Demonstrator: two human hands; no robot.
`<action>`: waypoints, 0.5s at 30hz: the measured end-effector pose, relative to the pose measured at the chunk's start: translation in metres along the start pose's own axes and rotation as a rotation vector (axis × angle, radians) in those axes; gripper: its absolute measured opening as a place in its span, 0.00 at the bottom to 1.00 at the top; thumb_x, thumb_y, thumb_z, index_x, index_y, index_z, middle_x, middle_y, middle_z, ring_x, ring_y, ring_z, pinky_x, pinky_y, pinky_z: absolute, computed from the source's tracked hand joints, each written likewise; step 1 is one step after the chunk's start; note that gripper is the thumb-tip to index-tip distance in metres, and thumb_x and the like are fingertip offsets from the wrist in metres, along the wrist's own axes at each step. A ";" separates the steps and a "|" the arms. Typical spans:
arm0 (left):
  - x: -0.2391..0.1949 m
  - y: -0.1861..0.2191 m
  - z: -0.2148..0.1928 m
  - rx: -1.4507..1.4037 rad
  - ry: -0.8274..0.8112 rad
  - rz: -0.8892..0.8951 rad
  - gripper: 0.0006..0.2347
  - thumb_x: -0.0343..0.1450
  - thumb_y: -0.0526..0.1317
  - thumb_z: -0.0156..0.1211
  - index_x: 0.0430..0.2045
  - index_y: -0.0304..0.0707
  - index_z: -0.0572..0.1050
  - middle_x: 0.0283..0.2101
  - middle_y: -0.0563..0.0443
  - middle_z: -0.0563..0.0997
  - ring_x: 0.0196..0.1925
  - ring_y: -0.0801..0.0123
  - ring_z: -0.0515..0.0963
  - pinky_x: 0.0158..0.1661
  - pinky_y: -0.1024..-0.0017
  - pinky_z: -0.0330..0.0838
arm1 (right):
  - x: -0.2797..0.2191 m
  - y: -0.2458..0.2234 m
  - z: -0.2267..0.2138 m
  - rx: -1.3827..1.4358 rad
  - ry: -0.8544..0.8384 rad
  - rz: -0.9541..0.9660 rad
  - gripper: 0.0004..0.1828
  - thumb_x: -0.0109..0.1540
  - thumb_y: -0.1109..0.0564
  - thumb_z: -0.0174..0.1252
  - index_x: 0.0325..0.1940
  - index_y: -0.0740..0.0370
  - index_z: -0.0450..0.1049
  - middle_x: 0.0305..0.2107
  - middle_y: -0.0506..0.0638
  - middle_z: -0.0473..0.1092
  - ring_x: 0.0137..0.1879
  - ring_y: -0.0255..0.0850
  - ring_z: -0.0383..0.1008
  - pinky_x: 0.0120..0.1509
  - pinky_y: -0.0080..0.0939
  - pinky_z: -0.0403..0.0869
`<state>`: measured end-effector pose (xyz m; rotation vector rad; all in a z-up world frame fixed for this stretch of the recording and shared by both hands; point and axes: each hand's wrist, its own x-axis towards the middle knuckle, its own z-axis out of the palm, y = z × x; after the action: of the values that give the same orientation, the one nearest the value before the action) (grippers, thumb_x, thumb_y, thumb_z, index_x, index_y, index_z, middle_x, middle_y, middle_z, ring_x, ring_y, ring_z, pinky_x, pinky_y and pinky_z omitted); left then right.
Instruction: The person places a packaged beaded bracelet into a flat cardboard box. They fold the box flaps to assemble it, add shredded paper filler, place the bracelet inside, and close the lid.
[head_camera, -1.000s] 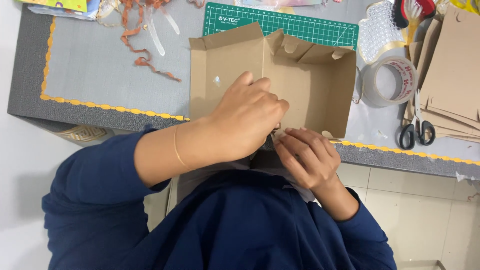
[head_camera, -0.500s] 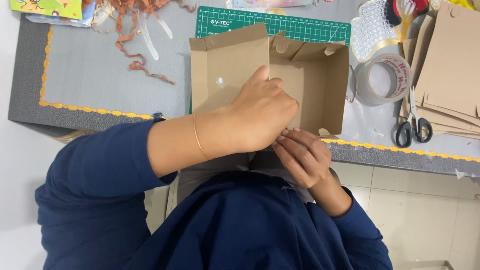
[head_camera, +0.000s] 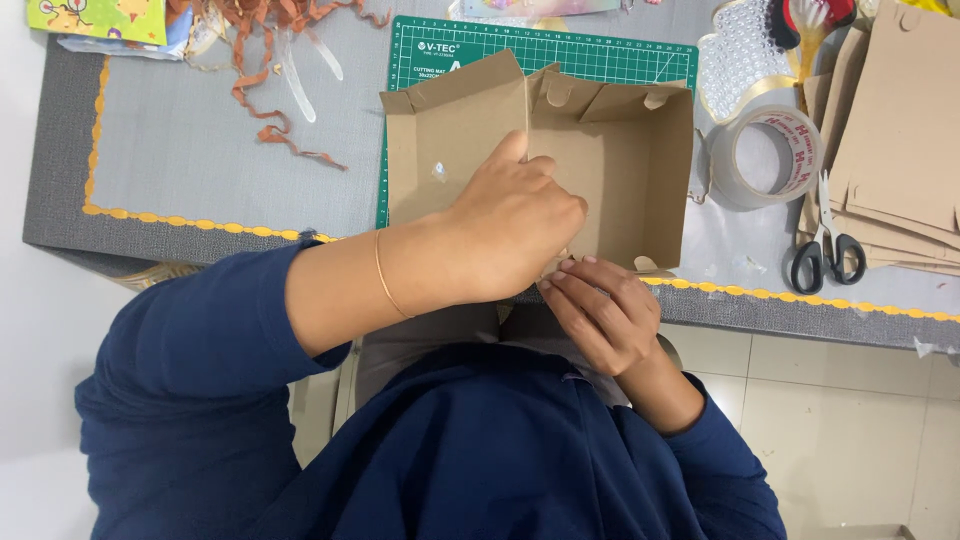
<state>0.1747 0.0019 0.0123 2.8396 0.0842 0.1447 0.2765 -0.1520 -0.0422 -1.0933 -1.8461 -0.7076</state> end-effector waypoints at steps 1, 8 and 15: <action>0.000 0.001 -0.002 -0.007 -0.003 -0.005 0.07 0.62 0.39 0.73 0.18 0.37 0.80 0.16 0.43 0.79 0.29 0.52 0.77 0.38 0.58 0.54 | 0.000 0.000 0.000 -0.003 0.007 0.003 0.05 0.60 0.69 0.68 0.30 0.64 0.82 0.33 0.57 0.79 0.39 0.51 0.82 0.44 0.47 0.85; -0.003 0.000 -0.008 -0.013 -0.035 -0.004 0.08 0.64 0.40 0.71 0.18 0.35 0.80 0.17 0.43 0.80 0.29 0.52 0.77 0.39 0.58 0.53 | 0.002 -0.002 -0.003 0.017 -0.028 0.020 0.05 0.62 0.68 0.66 0.32 0.65 0.82 0.34 0.58 0.79 0.40 0.53 0.82 0.44 0.49 0.84; -0.005 0.005 -0.014 -0.065 -0.032 -0.013 0.06 0.65 0.37 0.69 0.27 0.33 0.80 0.18 0.41 0.80 0.30 0.51 0.77 0.40 0.57 0.53 | 0.001 0.001 0.001 0.007 -0.027 0.025 0.04 0.62 0.68 0.66 0.33 0.66 0.82 0.35 0.58 0.79 0.40 0.53 0.82 0.45 0.49 0.84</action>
<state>0.1684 0.0006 0.0264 2.7746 0.0901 0.0979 0.2774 -0.1506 -0.0418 -1.1247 -1.8536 -0.6747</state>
